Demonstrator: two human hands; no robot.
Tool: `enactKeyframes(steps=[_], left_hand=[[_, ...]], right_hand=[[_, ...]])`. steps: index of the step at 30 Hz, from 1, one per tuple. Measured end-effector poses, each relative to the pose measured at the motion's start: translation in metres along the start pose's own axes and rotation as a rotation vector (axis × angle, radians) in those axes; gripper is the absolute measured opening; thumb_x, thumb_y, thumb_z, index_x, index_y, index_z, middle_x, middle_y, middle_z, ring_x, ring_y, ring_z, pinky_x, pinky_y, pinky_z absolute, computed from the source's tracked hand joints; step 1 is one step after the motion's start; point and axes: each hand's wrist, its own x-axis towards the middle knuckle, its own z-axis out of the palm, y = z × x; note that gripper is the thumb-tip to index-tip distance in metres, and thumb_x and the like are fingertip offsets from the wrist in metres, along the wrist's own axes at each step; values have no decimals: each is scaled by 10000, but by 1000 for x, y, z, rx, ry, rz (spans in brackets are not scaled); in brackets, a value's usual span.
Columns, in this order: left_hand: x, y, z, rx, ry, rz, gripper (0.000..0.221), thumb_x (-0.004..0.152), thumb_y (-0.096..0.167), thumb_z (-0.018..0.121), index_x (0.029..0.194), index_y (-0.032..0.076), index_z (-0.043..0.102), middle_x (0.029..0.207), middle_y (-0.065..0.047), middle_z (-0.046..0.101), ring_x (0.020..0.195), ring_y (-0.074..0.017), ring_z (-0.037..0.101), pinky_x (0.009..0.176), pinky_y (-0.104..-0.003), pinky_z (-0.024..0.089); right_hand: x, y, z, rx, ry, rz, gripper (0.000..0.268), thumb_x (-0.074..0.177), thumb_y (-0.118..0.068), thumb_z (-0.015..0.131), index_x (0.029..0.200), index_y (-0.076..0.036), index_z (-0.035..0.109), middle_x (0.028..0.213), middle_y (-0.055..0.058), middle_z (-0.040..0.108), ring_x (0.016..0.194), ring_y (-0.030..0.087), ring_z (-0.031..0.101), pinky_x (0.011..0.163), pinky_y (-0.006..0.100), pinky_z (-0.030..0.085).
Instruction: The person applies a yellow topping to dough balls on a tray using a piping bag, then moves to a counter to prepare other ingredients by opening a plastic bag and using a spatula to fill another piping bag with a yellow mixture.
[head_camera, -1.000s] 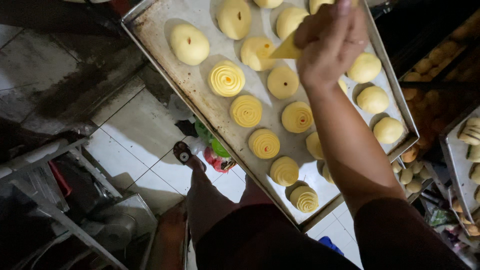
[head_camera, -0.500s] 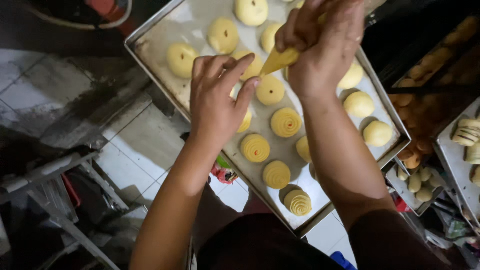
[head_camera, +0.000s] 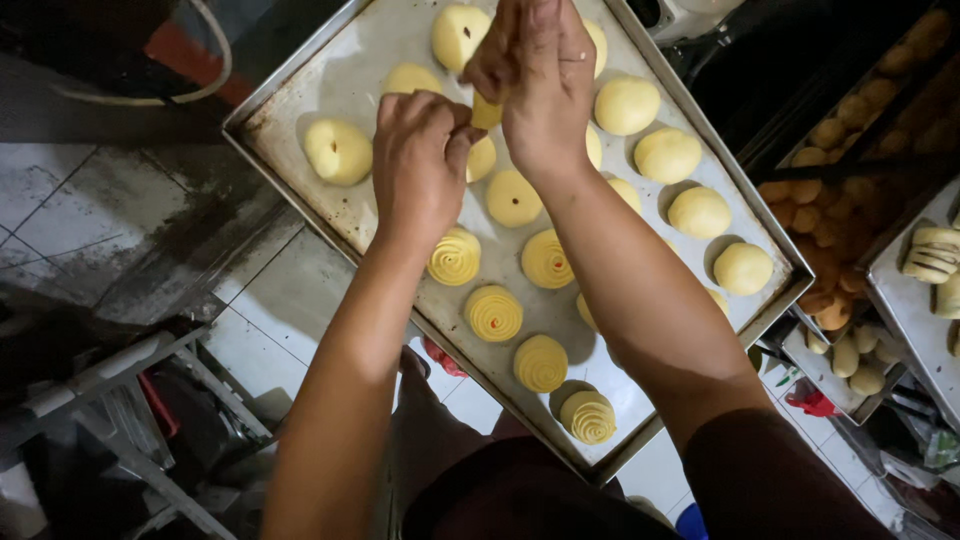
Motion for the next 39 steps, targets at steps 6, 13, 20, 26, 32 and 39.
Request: enactKeyframes(steps=[6,13,20,26,32,39], left_hand=[[-3,-5,10,99,56,57,124,807,140,737,784,61,644,811,-57,589,839,-287,475,668,-405,426],[-9,-3,2,80,66,85,24,818,9,639,802,27,638,815,-98,567,792,-326,462,774,-438,420],[-54,27,-38,143,162,-163,266,863,5,559,1114,48,637,1023,-129,561,934,-333,509,798,-465,448],[-129,42,-63,140,252,-279,221,920,100,557,1112,37,648,938,-107,526,875,-279,470,826,-412,392],[-197,44,-76,200,281,-362,191,892,30,606,1068,-7,671,979,-103,500,884,-242,504,760,-354,465],[-271,43,-90,278,212,-510,217,859,53,614,1068,63,672,963,-85,525,850,-248,527,876,-436,409]], right_hand=[[-4,10,-3,142,82,77,429,910,-407,455,702,-100,240,600,28,187,491,125,154,431,277,172],[3,13,-11,140,240,27,460,853,-442,509,664,-103,262,569,25,189,440,139,188,397,308,265],[-10,27,-7,84,246,81,446,885,-386,473,627,-106,241,507,26,154,395,150,181,368,318,242],[-4,38,-17,67,335,72,433,865,-381,480,609,-114,254,488,31,179,352,154,194,351,332,278],[-11,31,6,-13,248,53,425,897,-386,446,641,-104,258,476,49,197,368,167,199,351,315,262],[-19,41,-22,-142,278,-46,481,914,-368,447,549,-76,336,416,110,304,303,231,340,306,343,328]])
